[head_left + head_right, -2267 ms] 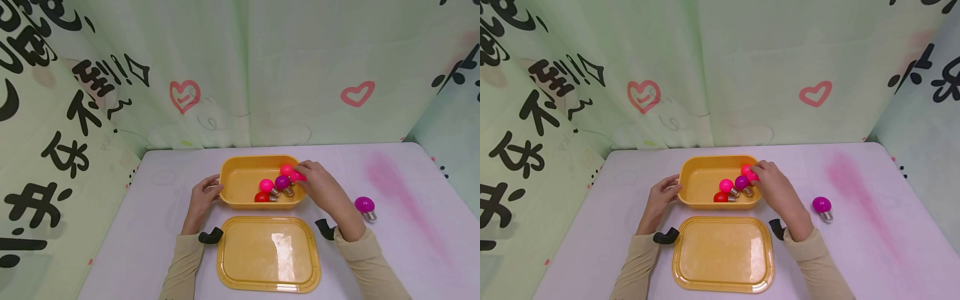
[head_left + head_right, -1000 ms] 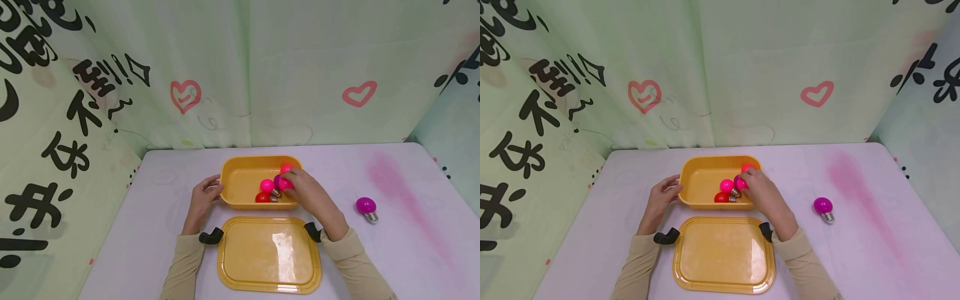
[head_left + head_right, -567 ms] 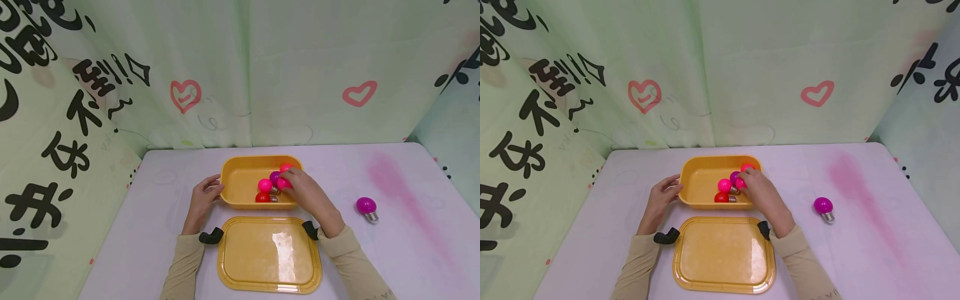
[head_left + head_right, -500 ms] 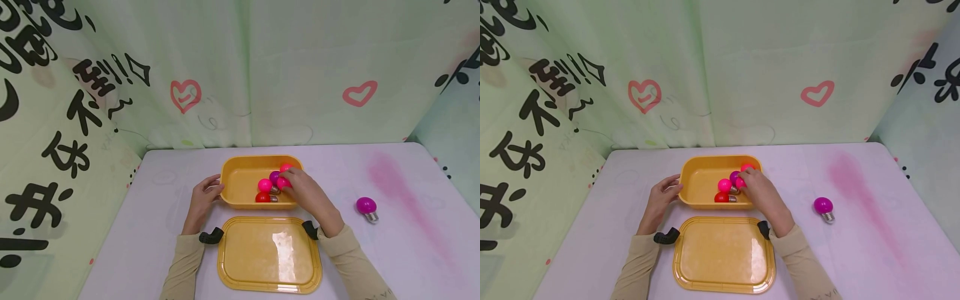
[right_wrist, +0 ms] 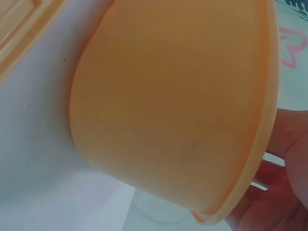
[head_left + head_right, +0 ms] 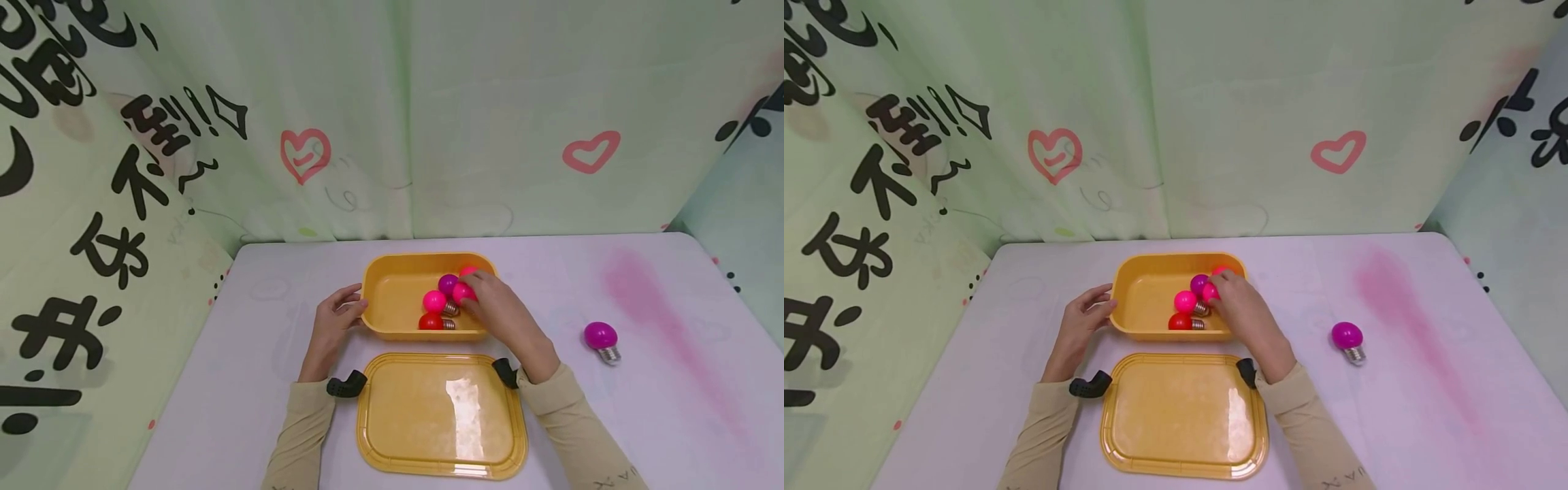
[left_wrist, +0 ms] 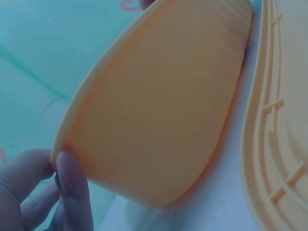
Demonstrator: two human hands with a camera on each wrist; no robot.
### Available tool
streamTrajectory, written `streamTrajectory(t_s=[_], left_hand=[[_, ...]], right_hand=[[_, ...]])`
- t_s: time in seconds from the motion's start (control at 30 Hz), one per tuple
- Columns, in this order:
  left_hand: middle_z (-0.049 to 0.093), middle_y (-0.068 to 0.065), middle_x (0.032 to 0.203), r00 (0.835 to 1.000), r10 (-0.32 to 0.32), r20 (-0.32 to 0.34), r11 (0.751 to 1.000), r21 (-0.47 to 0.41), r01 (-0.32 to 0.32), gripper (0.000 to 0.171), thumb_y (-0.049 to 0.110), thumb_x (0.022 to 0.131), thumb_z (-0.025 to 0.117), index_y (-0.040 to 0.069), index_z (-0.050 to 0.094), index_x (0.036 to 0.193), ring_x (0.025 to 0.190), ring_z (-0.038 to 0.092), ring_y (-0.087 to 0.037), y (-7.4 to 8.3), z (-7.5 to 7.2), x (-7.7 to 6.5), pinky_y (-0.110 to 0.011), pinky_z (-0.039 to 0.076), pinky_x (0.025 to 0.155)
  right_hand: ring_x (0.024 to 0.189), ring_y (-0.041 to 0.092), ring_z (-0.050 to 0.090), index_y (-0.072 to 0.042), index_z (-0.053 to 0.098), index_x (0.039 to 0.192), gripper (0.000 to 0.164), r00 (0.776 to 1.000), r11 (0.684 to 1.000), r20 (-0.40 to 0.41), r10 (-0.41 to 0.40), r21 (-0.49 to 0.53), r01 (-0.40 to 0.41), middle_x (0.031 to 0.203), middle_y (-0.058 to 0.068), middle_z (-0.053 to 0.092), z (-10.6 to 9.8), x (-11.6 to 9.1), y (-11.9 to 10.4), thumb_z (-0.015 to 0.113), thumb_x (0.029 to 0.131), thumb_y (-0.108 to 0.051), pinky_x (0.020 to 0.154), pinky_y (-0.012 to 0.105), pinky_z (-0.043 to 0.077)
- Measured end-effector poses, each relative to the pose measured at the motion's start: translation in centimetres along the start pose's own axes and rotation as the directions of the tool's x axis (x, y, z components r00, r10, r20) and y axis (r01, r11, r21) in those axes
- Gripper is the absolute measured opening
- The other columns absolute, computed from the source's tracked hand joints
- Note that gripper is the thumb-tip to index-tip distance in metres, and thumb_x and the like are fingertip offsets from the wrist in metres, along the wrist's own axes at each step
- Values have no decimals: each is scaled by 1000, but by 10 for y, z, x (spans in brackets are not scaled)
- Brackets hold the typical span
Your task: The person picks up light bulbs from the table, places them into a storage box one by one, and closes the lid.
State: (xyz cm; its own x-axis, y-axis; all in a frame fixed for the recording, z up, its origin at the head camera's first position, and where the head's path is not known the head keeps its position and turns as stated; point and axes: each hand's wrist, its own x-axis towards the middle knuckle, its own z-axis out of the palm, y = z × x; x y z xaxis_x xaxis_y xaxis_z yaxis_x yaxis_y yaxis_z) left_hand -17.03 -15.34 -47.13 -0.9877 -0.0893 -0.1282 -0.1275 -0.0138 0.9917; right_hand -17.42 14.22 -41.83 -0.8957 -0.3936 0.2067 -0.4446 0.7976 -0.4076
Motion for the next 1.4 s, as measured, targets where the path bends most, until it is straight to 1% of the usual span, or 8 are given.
streamTrajectory(t_s=[0.07,0.3,0.33,0.53,0.67,0.87,1.07,1.4], left_hand=[[59,-14,113,1000,5,4,1000,0,-5,40,9,92,71,4,62,131,84,63,-20,0,-1,0,-22,58,67],[59,-15,112,999,-23,37,1000,-9,23,41,3,93,67,-3,59,133,90,62,-28,28,2,-15,-22,58,69],[59,-15,112,999,-23,36,1000,-8,23,42,3,93,68,-3,59,133,90,62,-28,29,3,-15,-22,58,69],[59,-14,111,999,-16,39,1000,-11,16,42,3,92,68,-4,58,133,90,62,-30,27,3,-15,-22,58,69],[59,-12,111,999,-29,41,1000,-10,29,43,3,92,68,-2,58,134,94,62,-33,18,1,-7,-23,58,70],[59,-11,112,999,-22,25,1000,-20,22,44,6,92,69,1,59,134,91,62,-27,3,0,1,-22,58,68],[60,-13,114,1000,-13,6,1000,2,13,43,10,91,72,4,61,132,90,64,-24,1,1,0,-22,58,68],[60,-15,115,1000,-15,-5,1000,21,15,41,10,91,72,7,63,130,86,64,-19,-1,1,1,-22,58,68]], right_hand=[[99,36,61,8,63,113,34,1000,1000,-8,4,3,-4,109,21,62,-1,0,0,77,84,-3,93,49,54],[93,35,60,8,63,112,33,1000,1000,-25,20,1,-20,103,20,62,1,2,3,77,84,-3,89,48,54],[93,35,60,9,64,112,33,999,1000,-26,20,2,-20,102,20,62,1,2,3,77,84,-3,89,48,54],[96,37,60,10,64,112,34,999,999,-6,42,-9,-42,104,23,62,4,4,4,77,83,-2,90,48,55],[97,36,60,10,64,112,36,998,998,13,59,-17,-59,105,23,62,6,6,4,78,83,-4,90,48,55],[101,37,60,9,66,112,35,996,996,29,79,-46,-77,109,23,61,9,8,2,79,83,-5,91,49,55],[107,38,56,9,66,113,35,997,994,27,77,-83,-75,114,23,59,15,10,3,79,83,-5,90,49,55],[105,36,55,8,66,115,38,997,992,22,69,-109,-66,112,21,58,15,8,1,79,83,-7,86,47,57]])
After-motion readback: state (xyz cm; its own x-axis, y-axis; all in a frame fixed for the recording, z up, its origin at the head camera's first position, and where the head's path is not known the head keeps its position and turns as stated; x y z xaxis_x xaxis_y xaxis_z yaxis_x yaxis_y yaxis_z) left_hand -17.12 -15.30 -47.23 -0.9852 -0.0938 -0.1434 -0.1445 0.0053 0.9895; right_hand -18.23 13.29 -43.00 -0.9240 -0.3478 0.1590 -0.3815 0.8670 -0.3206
